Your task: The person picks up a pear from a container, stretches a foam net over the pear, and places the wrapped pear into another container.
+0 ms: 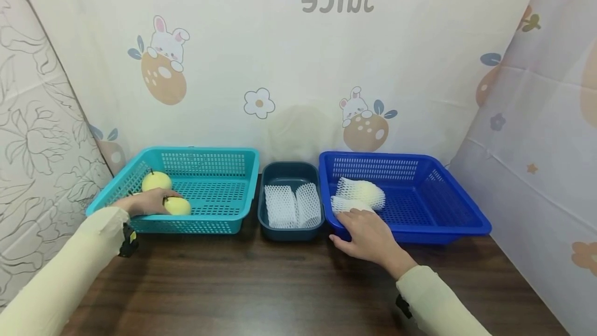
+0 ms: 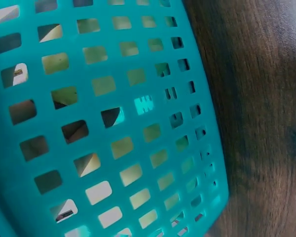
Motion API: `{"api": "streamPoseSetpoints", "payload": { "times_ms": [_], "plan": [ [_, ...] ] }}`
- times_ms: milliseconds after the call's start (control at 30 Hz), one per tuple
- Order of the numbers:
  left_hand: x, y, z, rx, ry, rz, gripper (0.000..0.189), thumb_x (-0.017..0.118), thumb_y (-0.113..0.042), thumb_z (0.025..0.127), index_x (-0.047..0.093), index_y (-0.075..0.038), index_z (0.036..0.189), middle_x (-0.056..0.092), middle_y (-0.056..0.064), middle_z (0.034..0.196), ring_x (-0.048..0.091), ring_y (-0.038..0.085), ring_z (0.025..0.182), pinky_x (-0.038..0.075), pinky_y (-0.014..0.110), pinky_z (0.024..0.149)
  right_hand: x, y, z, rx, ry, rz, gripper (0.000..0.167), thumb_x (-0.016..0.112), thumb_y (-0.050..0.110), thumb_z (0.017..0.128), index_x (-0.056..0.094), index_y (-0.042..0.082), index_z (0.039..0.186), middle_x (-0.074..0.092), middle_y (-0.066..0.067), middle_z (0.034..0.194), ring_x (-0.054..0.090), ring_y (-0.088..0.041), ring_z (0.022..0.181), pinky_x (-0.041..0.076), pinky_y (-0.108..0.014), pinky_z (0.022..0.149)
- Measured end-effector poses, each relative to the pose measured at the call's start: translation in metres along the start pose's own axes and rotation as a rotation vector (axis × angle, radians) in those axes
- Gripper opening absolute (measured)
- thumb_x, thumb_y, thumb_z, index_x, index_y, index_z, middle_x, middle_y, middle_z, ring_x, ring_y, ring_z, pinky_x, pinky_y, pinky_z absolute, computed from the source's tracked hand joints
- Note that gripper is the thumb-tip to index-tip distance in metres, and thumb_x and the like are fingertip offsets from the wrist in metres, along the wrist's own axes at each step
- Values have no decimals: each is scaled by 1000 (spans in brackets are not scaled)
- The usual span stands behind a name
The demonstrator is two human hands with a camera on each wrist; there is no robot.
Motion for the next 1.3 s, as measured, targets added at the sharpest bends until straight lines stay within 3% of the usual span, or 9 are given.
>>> {"api": "streamPoseSetpoints", "payload": {
  "times_ms": [333, 633, 833, 1000, 1300],
  "plan": [
    [-3, -3, -2, 88, -96, 5, 66, 76, -23, 79, 50, 9, 131, 55, 26, 124, 55, 32, 100, 47, 46, 78, 0, 1, -1, -8, -12, 3, 38, 71, 42, 80, 68, 10, 99, 68, -3, 87, 60, -17, 71, 52, -39, 66],
    [-12, -11, -9, 82, -164, -87, 72, 78, -22, 75, 48, 9, 133, 58, 21, 114, 51, 26, 86, 45, 36, 65, 2, 1, -2, -10, -7, 2, 39, 71, 42, 80, 68, 10, 101, 68, -3, 88, 61, -17, 73, 52, -39, 66],
    [-27, -32, -18, 121, -212, -194, 76, 78, -28, 77, 44, 4, 137, 59, 17, 110, 53, 26, 86, 46, 36, 67, 2, -1, -2, -1, 5, 1, 41, 69, 44, 81, 69, 9, 103, 69, -4, 91, 62, -18, 75, 53, -40, 68],
    [-36, -52, -25, 157, -254, -292, 74, 77, -29, 79, 45, -3, 139, 56, 17, 116, 53, 28, 90, 48, 37, 68, 1, -1, -1, 3, 14, -1, 40, 69, 44, 81, 69, 10, 103, 69, -4, 91, 62, -17, 75, 53, -39, 68],
    [-35, -92, -32, 214, -287, -394, 68, 78, -29, 77, 51, -11, 136, 56, 17, 120, 54, 29, 88, 49, 39, 67, 3, -2, -2, 3, 8, -2, 39, 71, 43, 80, 68, 10, 100, 68, -3, 87, 60, -16, 71, 53, -38, 65]
  ]
}}
Point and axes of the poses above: each hand's wrist, its own z-axis towards the middle knuckle, its own x-axis out of the palm, y = z × x, the point moved 6 cm from there along z, towards the middle knuckle
